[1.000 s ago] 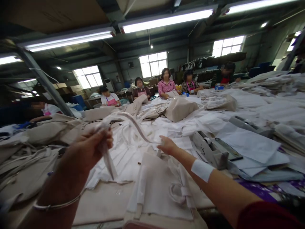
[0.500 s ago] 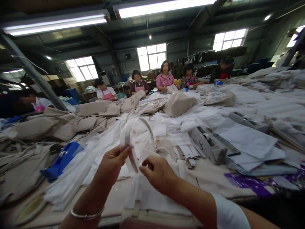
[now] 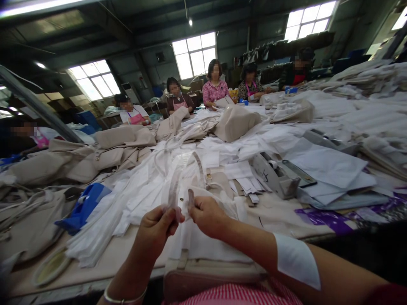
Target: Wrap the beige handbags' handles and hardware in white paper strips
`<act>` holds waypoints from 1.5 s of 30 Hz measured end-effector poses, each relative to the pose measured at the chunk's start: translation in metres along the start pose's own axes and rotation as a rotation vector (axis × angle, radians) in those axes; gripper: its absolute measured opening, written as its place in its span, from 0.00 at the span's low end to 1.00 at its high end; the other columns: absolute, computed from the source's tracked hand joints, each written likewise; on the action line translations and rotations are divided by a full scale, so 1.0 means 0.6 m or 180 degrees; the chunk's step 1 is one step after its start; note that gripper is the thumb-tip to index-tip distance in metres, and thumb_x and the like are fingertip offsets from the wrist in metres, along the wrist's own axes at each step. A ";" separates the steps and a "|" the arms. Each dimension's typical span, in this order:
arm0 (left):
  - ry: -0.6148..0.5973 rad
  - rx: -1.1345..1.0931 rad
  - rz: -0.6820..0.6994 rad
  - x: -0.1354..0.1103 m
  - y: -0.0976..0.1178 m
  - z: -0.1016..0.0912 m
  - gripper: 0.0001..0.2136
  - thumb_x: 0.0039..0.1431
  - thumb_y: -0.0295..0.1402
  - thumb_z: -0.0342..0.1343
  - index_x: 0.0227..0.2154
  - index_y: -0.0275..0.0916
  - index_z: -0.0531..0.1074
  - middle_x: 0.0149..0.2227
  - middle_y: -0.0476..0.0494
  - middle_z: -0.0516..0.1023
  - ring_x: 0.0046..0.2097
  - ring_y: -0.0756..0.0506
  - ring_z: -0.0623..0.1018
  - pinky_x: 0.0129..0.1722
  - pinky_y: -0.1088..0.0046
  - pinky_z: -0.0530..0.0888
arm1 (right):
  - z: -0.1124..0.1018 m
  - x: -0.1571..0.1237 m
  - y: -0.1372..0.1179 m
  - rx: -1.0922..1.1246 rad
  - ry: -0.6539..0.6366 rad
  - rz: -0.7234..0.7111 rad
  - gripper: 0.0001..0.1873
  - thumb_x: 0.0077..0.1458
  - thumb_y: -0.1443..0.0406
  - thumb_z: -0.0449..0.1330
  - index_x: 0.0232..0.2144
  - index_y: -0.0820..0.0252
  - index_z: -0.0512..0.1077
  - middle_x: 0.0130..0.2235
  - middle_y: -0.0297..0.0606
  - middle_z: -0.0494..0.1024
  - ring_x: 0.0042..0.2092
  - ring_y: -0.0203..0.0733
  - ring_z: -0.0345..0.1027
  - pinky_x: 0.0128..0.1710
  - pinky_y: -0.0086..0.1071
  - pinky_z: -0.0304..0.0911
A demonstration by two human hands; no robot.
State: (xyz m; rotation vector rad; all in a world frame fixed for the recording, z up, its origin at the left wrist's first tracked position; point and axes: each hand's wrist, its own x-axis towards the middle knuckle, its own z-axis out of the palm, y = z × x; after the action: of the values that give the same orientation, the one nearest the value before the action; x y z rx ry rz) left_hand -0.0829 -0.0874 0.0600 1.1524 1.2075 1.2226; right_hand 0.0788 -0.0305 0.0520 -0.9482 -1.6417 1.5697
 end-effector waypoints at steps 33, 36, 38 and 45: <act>0.0167 0.0440 -0.0066 0.005 -0.034 0.001 0.08 0.53 0.37 0.63 0.28 0.37 0.79 0.33 0.46 0.72 0.36 0.49 0.71 0.34 0.76 0.67 | -0.042 -0.018 0.014 -0.1424 0.0246 -0.0646 0.16 0.56 0.64 0.57 0.46 0.64 0.72 0.33 0.37 0.75 0.29 0.35 0.62 0.32 0.31 0.58; 0.0392 0.1087 0.0630 -0.002 -0.035 0.014 0.09 0.55 0.35 0.62 0.22 0.38 0.76 0.33 0.47 0.67 0.37 0.49 0.68 0.36 0.74 0.66 | -0.036 -0.024 0.004 -0.0199 -0.0245 0.0096 0.17 0.53 0.55 0.61 0.37 0.64 0.76 0.26 0.33 0.71 0.25 0.32 0.57 0.26 0.29 0.53; 0.0443 0.1327 0.0829 -0.008 -0.041 0.024 0.13 0.56 0.34 0.61 0.19 0.37 0.72 0.29 0.50 0.63 0.33 0.50 0.65 0.32 0.75 0.64 | -0.023 -0.026 0.005 0.0455 -0.0122 0.0558 0.19 0.48 0.52 0.65 0.28 0.64 0.75 0.19 0.29 0.65 0.22 0.30 0.51 0.22 0.28 0.47; -0.0333 0.0610 -0.0097 -0.012 -0.046 0.013 0.14 0.54 0.43 0.61 0.27 0.35 0.75 0.22 0.53 0.63 0.25 0.53 0.61 0.25 0.76 0.59 | -0.004 -0.033 0.020 -0.0141 0.0282 0.0058 0.14 0.49 0.56 0.65 0.24 0.63 0.74 0.24 0.34 0.73 0.27 0.35 0.62 0.28 0.30 0.57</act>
State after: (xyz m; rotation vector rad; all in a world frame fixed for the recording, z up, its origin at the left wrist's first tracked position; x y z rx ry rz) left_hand -0.0740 -0.0954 0.0326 1.3170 1.2787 1.0276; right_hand 0.0915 -0.0462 0.0405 -1.0436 -1.6162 1.4872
